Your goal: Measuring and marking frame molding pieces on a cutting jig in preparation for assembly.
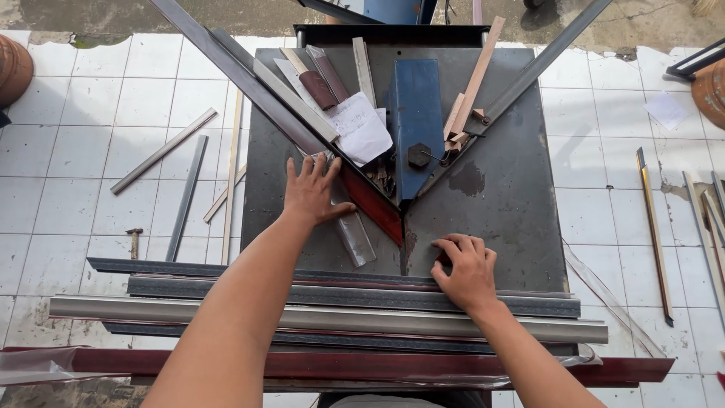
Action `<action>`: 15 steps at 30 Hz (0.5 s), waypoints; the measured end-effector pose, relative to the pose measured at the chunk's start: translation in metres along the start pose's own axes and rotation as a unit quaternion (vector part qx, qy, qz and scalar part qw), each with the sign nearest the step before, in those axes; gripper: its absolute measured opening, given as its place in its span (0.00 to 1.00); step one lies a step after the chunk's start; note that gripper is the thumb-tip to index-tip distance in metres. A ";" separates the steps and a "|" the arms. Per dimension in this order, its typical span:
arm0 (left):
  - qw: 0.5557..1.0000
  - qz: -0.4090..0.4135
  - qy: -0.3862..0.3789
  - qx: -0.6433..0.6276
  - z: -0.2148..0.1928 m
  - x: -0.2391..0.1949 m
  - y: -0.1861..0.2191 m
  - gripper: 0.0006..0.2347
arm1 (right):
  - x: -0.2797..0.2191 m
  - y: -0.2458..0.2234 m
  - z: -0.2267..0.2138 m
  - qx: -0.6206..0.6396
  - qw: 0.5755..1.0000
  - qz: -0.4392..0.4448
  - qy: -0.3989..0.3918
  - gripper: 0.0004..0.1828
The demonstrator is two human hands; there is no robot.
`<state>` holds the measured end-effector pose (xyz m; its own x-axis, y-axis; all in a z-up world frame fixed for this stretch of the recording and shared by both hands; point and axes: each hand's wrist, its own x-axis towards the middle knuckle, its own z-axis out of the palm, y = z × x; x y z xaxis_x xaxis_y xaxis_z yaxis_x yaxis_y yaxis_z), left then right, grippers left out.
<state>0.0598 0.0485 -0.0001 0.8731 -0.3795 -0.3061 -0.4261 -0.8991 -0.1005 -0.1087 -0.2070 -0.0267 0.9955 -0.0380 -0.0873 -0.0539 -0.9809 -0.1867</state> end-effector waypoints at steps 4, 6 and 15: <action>0.997 -0.027 -0.038 -0.062 -0.015 -0.008 0.008 0.39 | -0.004 -0.027 0.004 -0.044 0.996 -0.075 0.035 0.21; 0.996 -0.030 -0.054 -0.059 -0.028 -0.012 0.009 0.37 | -0.003 -0.042 0.006 -0.046 0.995 -0.081 0.037 0.22; 0.996 -0.040 -0.057 -0.048 -0.032 -0.014 0.015 0.36 | -0.012 -0.035 -0.003 -0.041 0.996 -0.051 0.068 0.15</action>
<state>0.0489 0.0338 0.0332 0.8680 -0.2839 -0.4074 -0.3277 -0.9439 -0.0403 -0.1184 -0.1723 -0.0160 0.9971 0.0433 0.0619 0.0498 -0.9930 -0.1075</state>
